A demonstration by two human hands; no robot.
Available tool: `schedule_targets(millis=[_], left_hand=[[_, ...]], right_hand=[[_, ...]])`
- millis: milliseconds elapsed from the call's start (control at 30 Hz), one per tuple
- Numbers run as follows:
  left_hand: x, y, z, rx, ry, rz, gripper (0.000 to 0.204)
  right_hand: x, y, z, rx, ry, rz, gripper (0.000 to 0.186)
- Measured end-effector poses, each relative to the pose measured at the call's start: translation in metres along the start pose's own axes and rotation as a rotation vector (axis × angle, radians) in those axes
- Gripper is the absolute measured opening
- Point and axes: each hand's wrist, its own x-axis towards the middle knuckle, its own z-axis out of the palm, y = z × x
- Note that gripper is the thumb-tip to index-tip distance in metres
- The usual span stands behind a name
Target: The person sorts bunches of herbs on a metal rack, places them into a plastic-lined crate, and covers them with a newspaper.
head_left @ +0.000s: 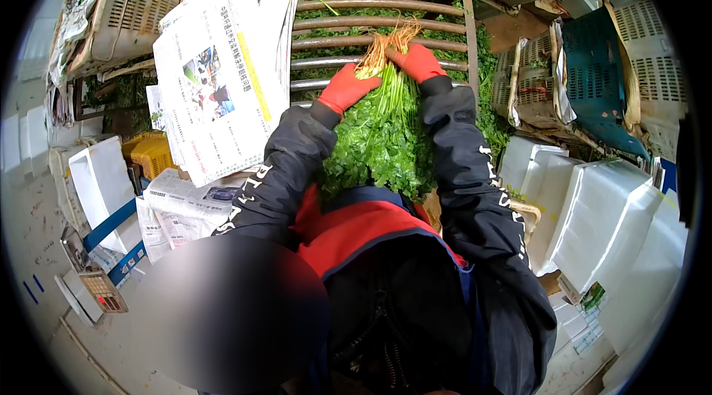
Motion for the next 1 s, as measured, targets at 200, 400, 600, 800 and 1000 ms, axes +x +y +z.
schedule_targets(millis=[200,400,600,800,1000], left_hand=[[-0.007,-0.008,0.006,-0.117,0.175,0.034,0.06],[0.0,0.002,0.011,-0.169,0.021,0.009,0.051],[-0.016,0.017,-0.004,-0.289,-0.179,0.036,0.047],[-0.023,0.022,0.001,-0.033,-0.184,0.18,0.048],[-0.036,0.037,0.005,0.188,-0.037,0.306,0.053]], right_hand=[[-0.018,0.004,-0.015,0.4,-0.157,-0.056,0.05],[-0.009,0.009,0.008,0.428,-0.161,-0.133,0.038],[-0.036,0.004,-0.02,0.968,-0.419,-0.123,0.045],[-0.036,-0.027,-0.034,0.695,-0.449,-0.181,0.045],[-0.053,-0.038,-0.029,0.692,-0.304,-0.196,0.038]])
